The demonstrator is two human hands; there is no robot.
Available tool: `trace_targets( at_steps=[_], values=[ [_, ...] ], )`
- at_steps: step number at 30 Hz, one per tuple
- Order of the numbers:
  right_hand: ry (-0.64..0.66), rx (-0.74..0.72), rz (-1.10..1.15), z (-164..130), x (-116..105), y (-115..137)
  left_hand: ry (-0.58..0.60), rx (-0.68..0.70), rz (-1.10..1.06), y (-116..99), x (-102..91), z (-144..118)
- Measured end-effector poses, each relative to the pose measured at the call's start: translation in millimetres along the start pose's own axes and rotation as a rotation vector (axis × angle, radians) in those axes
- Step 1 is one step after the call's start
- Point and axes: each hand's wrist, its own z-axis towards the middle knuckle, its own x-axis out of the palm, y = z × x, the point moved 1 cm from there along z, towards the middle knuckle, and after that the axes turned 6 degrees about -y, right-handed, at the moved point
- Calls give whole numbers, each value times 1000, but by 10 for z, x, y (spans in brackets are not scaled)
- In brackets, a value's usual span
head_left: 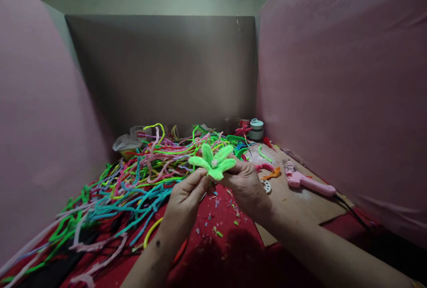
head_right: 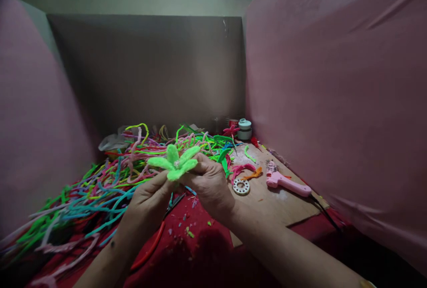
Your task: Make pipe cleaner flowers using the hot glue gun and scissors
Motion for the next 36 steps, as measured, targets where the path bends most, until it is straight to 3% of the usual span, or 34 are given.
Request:
trace_targets(
  at_steps=[4, 9, 20, 27, 32, 36],
  values=[
    [133, 107, 73, 44, -13, 8, 42, -102, -216, 35, -3, 17],
    [199, 169, 20, 83, -46, 34, 142, -192, -446, 3, 47, 4],
    [286, 223, 137, 15, -41, 38, 66, -222, -299, 75, 19, -10],
    [250, 286, 140, -8, -90, 50, -12, -254, -643, 22, 86, 29],
    [68, 254, 164, 26, -175, -40, -69, -221, -739, 16, 11, 78],
    [40, 216, 180, 64, -218, -107, -71, -243, -796, 52, -11, 88]
  ],
)
